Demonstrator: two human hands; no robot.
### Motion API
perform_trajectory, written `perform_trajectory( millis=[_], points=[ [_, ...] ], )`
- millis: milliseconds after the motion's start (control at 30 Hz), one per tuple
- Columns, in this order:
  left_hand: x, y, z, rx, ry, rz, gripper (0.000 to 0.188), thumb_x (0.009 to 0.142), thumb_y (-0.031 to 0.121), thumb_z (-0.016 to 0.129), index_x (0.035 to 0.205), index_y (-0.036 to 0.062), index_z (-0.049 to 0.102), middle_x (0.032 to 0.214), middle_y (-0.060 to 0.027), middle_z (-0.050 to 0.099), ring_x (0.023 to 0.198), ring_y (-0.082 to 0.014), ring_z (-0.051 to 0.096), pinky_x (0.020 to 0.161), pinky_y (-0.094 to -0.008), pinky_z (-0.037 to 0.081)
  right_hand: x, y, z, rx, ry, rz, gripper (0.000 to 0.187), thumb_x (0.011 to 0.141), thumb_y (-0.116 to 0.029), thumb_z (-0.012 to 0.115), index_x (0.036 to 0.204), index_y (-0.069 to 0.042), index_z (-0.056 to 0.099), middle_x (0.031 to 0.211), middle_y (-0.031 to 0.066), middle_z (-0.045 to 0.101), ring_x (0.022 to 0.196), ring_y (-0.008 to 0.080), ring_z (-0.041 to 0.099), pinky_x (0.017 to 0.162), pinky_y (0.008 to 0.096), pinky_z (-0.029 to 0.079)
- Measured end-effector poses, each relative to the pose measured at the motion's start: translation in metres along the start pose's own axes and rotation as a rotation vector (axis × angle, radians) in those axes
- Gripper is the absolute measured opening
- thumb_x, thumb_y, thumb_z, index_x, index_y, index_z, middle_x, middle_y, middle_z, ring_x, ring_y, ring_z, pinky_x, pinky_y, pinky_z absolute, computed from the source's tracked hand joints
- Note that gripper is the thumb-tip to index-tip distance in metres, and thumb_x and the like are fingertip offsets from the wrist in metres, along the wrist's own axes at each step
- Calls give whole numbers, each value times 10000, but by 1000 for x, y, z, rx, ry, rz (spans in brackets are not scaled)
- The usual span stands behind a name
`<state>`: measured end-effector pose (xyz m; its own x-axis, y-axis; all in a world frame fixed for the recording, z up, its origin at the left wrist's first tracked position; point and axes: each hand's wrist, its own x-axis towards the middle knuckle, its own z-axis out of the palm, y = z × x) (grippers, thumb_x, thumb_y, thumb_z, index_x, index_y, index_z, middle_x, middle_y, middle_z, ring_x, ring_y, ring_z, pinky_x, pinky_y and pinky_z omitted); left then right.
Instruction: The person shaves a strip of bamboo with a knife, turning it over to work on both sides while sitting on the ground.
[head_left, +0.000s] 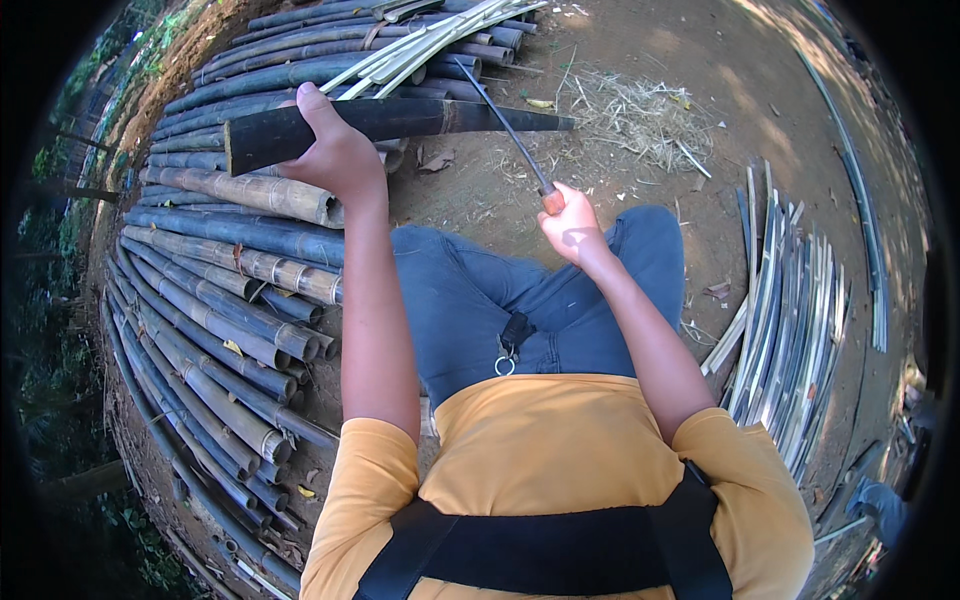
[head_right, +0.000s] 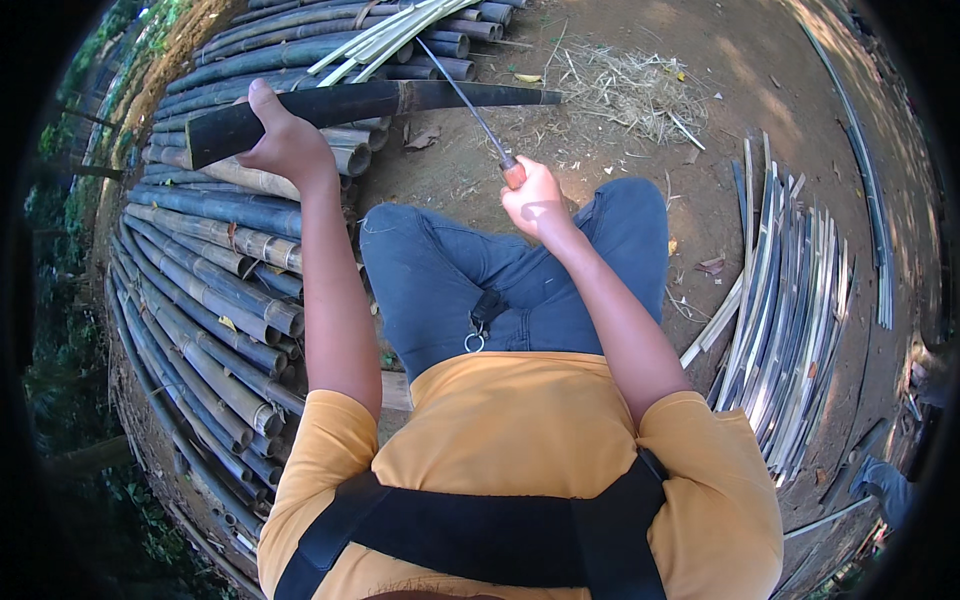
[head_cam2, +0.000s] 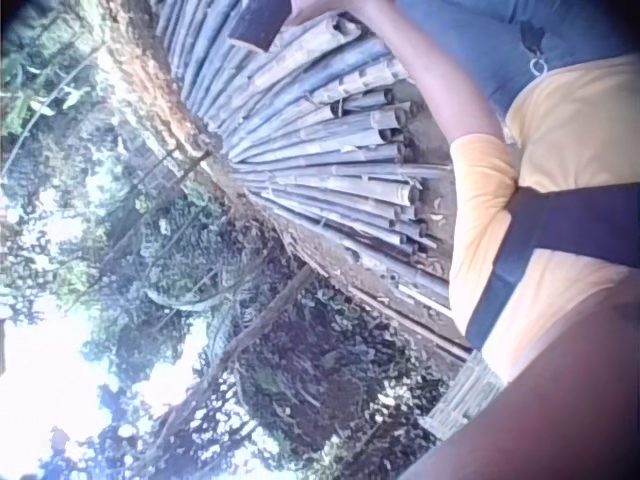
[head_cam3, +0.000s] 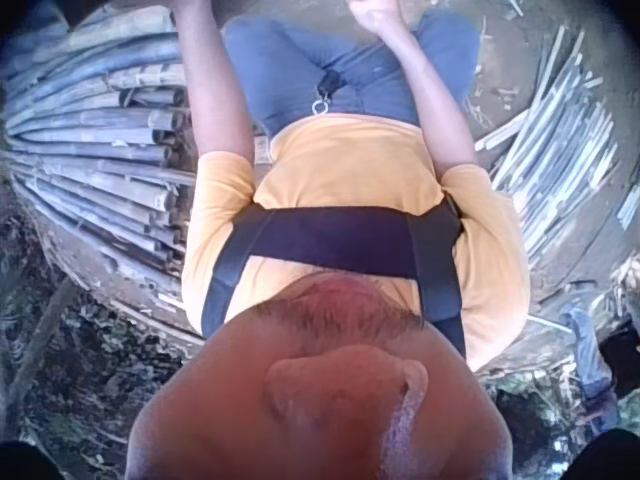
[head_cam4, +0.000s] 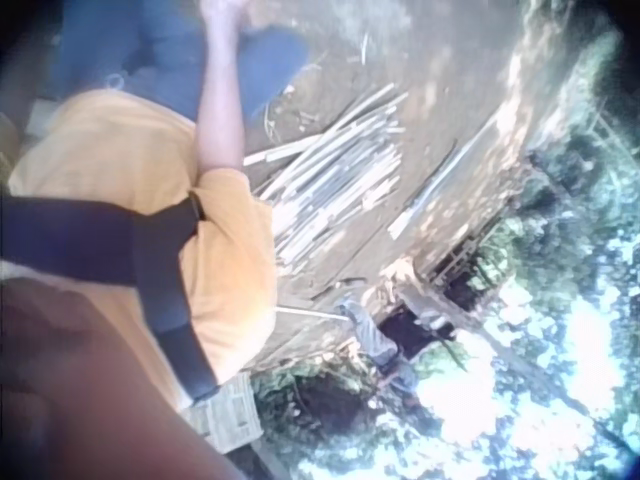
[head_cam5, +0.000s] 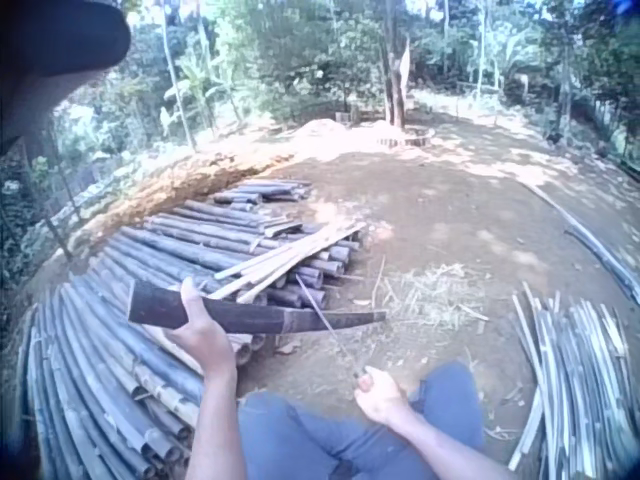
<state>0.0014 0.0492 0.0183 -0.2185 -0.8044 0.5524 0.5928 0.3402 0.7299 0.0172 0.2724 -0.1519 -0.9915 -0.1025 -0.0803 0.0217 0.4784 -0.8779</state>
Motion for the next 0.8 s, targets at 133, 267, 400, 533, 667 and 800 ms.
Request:
perform_trajectory(
  millis=[133,267,400,533,667,800],
  points=[
    [17,-22,-12,46,44,-15,271,941,209,663,968,-54,604,937,-106,645,794,-176,595,744,-335,518,36,42,3,50,-15,200,82,783,-78,543,782,3,530,739,218,612,748,418,617,698,465,466],
    [29,-25,-28,97,-3,-1,243,942,186,666,920,-48,607,904,-86,624,766,-174,583,729,-335,522,10,-32,10,-79,-105,-25,159,857,-145,558,927,-4,583,895,264,664,910,458,649,777,504,494],
    [30,-32,-29,86,46,-34,247,937,180,674,911,-53,596,903,-84,605,765,-180,573,713,-347,521,38,5,8,-128,-60,221,196,909,-180,540,987,-17,615,940,250,679,951,432,657,802,498,502],
    [38,-48,-41,88,61,-42,249,936,172,677,968,-61,595,957,-89,608,780,-179,575,720,-350,516,65,19,-2,-231,-89,248,232,955,-222,539,1058,-33,625,1018,247,683,1020,420,654,856,503,507],
    [45,-51,-52,108,35,-22,260,929,184,691,993,-49,592,974,-87,610,804,-174,577,748,-338,512,33,-16,12,-236,-168,-42,165,907,-179,569,1013,-56,598,964,239,687,971,451,657,821,547,510],
    [47,-61,-52,71,26,-50,262,918,168,696,1020,-40,574,985,-92,615,834,-179,601,758,-342,526,75,53,15,-280,-53,163,180,932,-203,560,1039,-70,618,982,224,694,988,425,662,836,525,521]
  ],
)
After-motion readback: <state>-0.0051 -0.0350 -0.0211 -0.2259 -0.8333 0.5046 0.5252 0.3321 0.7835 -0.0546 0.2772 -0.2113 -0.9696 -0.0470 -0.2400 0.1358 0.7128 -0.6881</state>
